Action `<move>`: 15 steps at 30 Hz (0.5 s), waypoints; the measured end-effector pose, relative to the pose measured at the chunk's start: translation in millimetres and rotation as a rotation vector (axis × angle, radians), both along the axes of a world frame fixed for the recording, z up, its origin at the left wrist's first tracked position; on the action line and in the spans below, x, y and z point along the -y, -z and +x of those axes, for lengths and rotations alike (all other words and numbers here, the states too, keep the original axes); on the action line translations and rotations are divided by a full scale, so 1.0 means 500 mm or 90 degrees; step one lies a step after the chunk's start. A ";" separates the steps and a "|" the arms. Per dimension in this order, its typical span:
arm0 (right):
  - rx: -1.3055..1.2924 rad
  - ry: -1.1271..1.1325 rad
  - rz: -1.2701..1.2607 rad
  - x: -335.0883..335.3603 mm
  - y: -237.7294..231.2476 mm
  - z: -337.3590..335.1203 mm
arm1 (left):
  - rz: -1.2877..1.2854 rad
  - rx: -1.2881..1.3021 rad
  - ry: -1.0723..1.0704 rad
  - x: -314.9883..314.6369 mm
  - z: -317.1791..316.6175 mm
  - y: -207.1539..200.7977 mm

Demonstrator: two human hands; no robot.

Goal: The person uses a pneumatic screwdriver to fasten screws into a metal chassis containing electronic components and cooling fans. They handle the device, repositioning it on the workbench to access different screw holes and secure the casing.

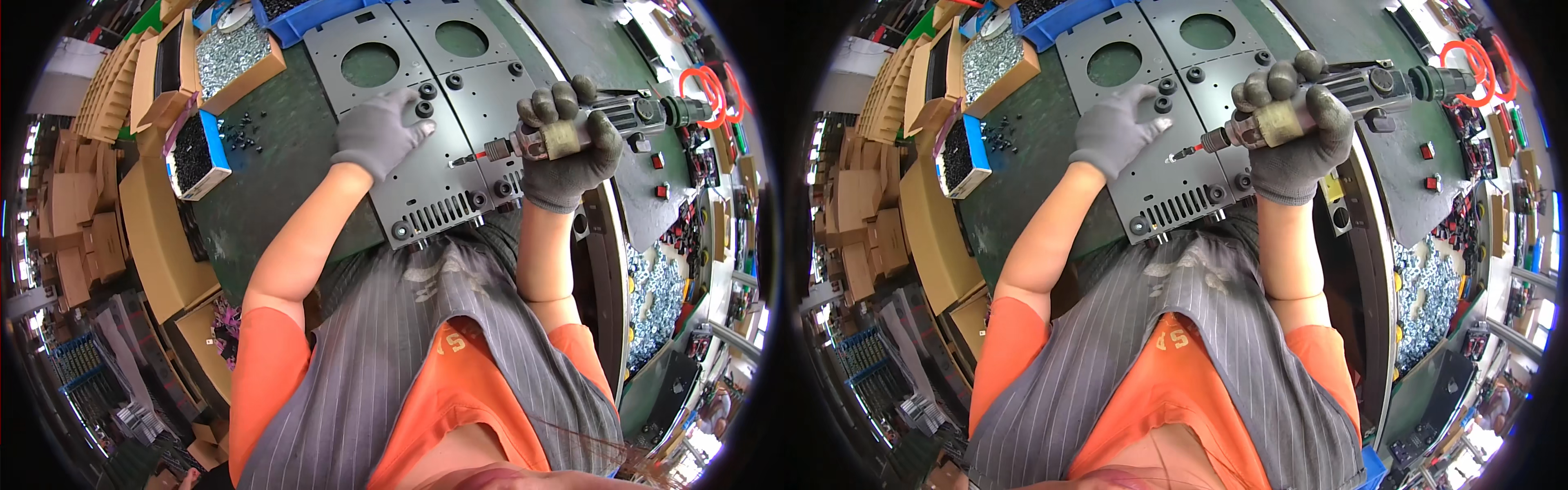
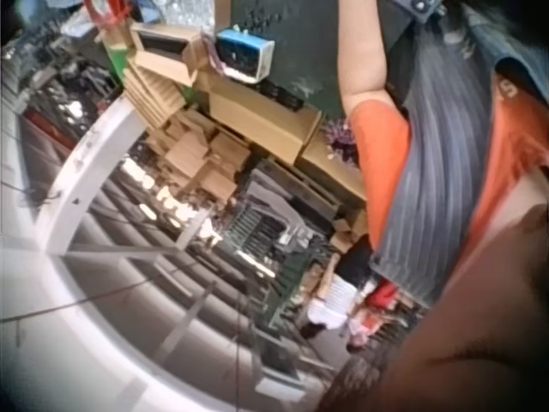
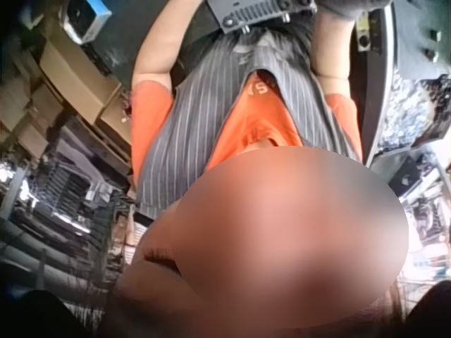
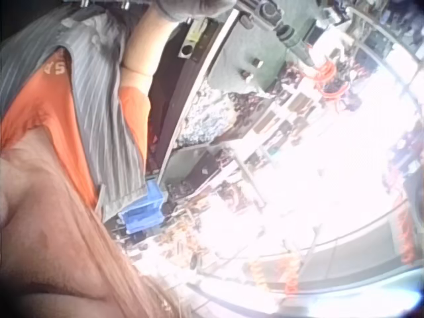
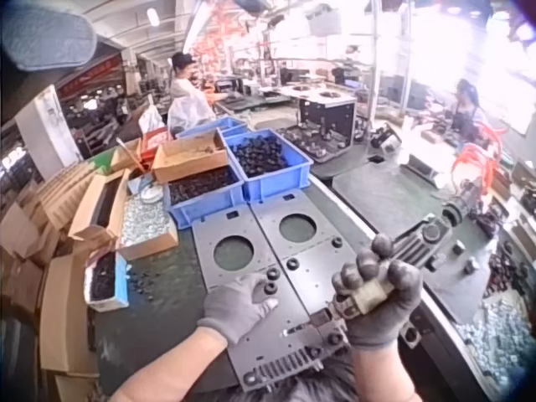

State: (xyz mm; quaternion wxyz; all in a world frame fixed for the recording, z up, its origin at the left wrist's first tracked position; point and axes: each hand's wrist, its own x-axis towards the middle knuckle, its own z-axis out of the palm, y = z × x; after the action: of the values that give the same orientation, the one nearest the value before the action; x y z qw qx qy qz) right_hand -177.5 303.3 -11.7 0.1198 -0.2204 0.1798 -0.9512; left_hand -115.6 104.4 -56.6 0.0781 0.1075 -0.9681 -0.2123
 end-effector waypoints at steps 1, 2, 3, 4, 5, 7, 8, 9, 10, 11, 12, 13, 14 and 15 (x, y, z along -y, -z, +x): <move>-0.017 -0.016 0.010 0.006 0.000 0.002 | 0.034 0.026 -0.006 -0.001 -0.004 -0.005; -0.034 -0.033 0.020 0.013 0.000 0.003 | 0.069 0.052 -0.012 0.000 -0.006 -0.009; -0.053 -0.046 0.031 0.019 0.001 0.002 | 0.104 0.076 -0.015 0.001 -0.008 -0.011; -0.032 -0.065 0.020 0.026 0.003 -0.001 | 0.124 0.021 -0.009 0.011 0.004 -0.010; -0.038 -0.072 0.034 0.037 0.002 -0.003 | 0.183 -0.027 -0.021 0.034 0.015 0.007; -0.048 -0.080 0.064 0.060 0.001 -0.003 | 0.301 -0.120 -0.039 0.086 0.040 0.038; -0.030 -0.059 0.111 0.073 -0.007 0.006 | 0.286 -0.115 -0.065 0.111 0.057 0.031; -0.062 -0.030 0.139 0.094 -0.004 0.002 | 0.261 -0.065 -0.098 0.137 0.073 0.024; -0.087 -0.033 0.179 0.111 -0.002 -0.004 | 0.344 -0.099 -0.093 0.156 0.087 0.034; -0.112 -0.035 0.219 0.128 0.000 -0.008 | 0.425 -0.134 -0.088 0.169 0.099 0.045; -0.110 -0.027 0.263 0.148 -0.005 -0.007 | 0.347 -0.119 -0.084 0.175 0.104 0.044; -0.128 -0.002 0.276 0.174 -0.005 -0.012 | 0.269 -0.104 -0.080 0.178 0.108 0.042; -0.133 -0.006 0.292 0.193 -0.002 -0.018 | 0.190 -0.088 -0.076 0.180 0.110 0.041; -0.141 -0.011 0.310 0.210 -0.002 -0.023 | 0.209 -0.088 -0.062 0.179 0.109 0.045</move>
State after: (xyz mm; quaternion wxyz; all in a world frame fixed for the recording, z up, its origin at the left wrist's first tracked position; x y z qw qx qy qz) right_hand -189.1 198.5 -11.0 0.1569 -0.2891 0.4131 -0.8492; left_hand -60.9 14.9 -79.1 0.1358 0.1510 -0.9063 -0.3706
